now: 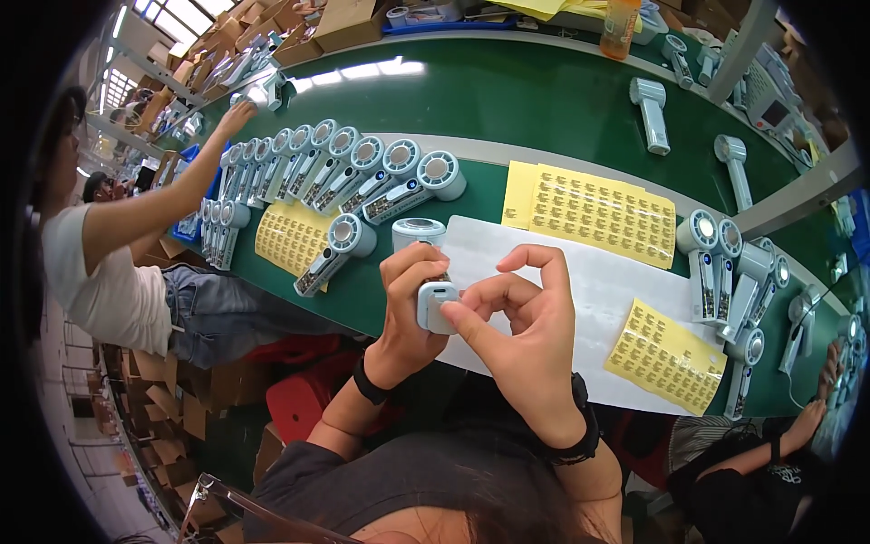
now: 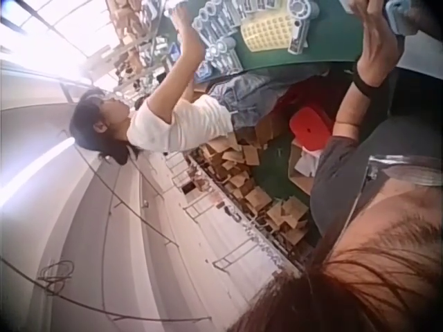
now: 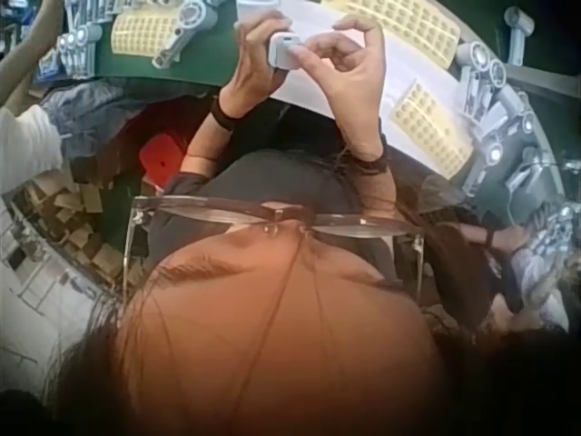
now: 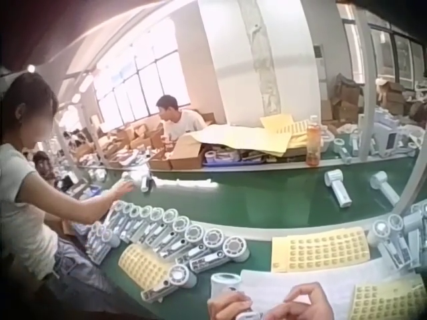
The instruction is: The person peels stickers from a sheet and applies them to the handles of handheld fans, then picks up small plastic covers and presses them onto the base of each fan.
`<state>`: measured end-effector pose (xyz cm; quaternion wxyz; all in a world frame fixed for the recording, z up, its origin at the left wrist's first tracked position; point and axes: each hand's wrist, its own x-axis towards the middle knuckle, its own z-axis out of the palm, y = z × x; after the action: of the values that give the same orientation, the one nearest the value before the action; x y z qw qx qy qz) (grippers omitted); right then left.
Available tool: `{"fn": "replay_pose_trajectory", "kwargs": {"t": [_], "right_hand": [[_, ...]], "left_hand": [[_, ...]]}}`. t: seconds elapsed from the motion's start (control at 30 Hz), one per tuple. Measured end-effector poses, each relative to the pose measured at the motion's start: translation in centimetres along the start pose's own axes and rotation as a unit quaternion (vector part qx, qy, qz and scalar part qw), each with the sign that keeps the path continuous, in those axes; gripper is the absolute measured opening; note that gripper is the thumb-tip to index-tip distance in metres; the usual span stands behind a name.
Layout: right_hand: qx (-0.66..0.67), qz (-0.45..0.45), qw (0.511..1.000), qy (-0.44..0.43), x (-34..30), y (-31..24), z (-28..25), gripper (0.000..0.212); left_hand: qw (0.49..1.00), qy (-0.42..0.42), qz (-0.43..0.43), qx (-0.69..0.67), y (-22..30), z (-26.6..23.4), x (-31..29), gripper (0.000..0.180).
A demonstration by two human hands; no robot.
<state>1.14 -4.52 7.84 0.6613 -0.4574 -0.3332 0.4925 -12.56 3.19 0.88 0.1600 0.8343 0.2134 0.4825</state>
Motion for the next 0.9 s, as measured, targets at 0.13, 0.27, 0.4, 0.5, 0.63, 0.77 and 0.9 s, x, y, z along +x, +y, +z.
{"fn": "replay_pose_trajectory", "kwargs": {"t": [0.13, 0.27, 0.4, 0.5, 0.63, 0.77, 0.9], "right_hand": [[-0.022, 0.011, 1.0, -0.001, -0.3, -0.2, -0.4, 0.053], [-0.017, 0.002, 1.0, 0.004, -0.4, -0.3, -0.6, 0.048], [0.0, 0.027, 1.0, 0.001, -0.2, -0.3, -0.9, 0.047], [-0.006, 0.017, 1.0, 0.007, -0.2, -0.5, -0.9, 0.046], [-0.02, 0.007, 1.0, 0.017, -0.1, -0.4, -0.7, 0.046], [-0.074, -0.027, 0.996, 0.046, -0.2, 0.0, -0.2, 0.048], [-0.198, -0.034, 0.977, 0.076, -0.7, 0.0, -0.5, 0.044]], "left_hand": [[1.0, -0.003, 0.009, 0.002, 0.4, 0.4, 0.4, 0.066], [1.0, -0.004, 0.008, 0.007, 0.7, 0.5, 0.3, 0.066], [1.0, -0.005, 0.005, 0.009, 0.7, 0.7, 0.3, 0.066], [1.0, -0.007, 0.006, 0.012, 1.0, 0.8, 0.6, 0.066], [1.0, -0.01, 0.005, 0.02, 0.9, 0.7, 0.6, 0.065], [1.0, -0.008, 0.004, 0.022, 0.8, 0.9, 0.5, 0.064], [1.0, 0.002, -0.001, -0.004, 0.5, 1.3, 0.1, 0.061]]}}
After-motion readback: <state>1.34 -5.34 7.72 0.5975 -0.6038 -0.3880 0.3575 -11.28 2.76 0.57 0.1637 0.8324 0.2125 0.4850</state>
